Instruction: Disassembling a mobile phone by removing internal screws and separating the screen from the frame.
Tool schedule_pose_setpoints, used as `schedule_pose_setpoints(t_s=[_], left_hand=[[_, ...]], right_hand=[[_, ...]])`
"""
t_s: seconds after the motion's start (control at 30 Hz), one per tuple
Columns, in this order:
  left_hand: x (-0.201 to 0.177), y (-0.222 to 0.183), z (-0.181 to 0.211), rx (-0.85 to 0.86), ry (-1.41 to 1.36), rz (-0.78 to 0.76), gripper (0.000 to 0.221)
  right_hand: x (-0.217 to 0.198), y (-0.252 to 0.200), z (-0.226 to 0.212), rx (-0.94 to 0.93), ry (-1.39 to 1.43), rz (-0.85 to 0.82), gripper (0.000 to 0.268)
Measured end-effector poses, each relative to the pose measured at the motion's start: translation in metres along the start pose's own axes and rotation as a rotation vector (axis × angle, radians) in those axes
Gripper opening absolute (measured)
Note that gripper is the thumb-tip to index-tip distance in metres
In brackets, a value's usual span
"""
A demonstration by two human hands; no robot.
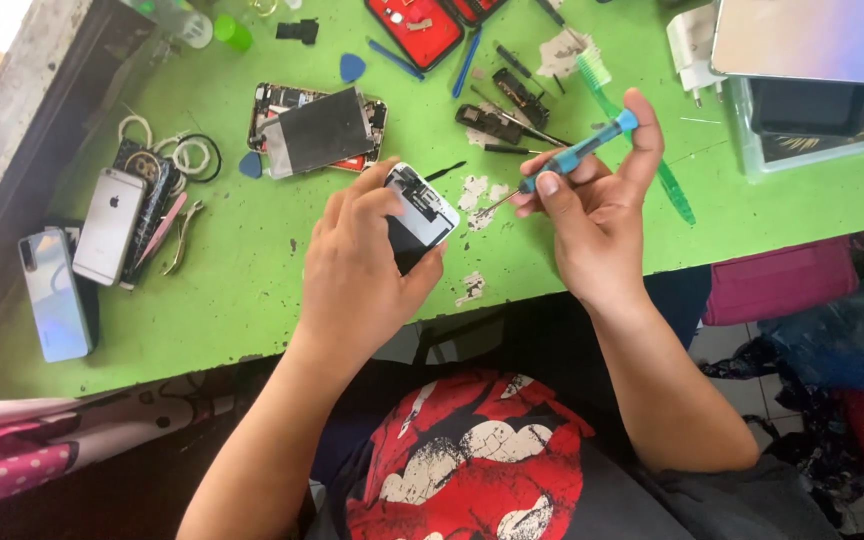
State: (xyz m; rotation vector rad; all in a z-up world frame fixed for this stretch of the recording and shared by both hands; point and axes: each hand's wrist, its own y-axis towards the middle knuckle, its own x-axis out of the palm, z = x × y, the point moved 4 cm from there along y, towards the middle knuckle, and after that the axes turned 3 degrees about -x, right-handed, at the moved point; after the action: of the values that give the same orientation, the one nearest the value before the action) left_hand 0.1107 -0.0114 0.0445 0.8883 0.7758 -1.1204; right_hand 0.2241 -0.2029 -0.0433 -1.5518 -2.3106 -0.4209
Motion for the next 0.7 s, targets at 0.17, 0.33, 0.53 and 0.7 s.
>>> schedule_pose_setpoints(t_s=[0.17,0.33,0.53,0.7], left_hand=[[0.0,0.001,0.004,0.042,0.209,-0.059,0.034],[-0.003,-0.012,-0.015,0.019,0.177,-0.162,0.034],[0.006,-0.028,-0.047,0.056,0.032,-0.155,0.03],[0.008,-0.034,-0.062,0.05,-0.076,-0.107,0.035]], right_hand=[[0.004,-0.001,-0.003,0.008,-0.011,0.037,0.081],[0.004,0.0,-0.005,-0.005,-0.031,0.03,0.078],[0.024,-0.001,-0.013,-0.033,-0.103,-0.059,0.078],[0.05,0.006,-0.028,0.191,-0.626,-0.135,0.086]])
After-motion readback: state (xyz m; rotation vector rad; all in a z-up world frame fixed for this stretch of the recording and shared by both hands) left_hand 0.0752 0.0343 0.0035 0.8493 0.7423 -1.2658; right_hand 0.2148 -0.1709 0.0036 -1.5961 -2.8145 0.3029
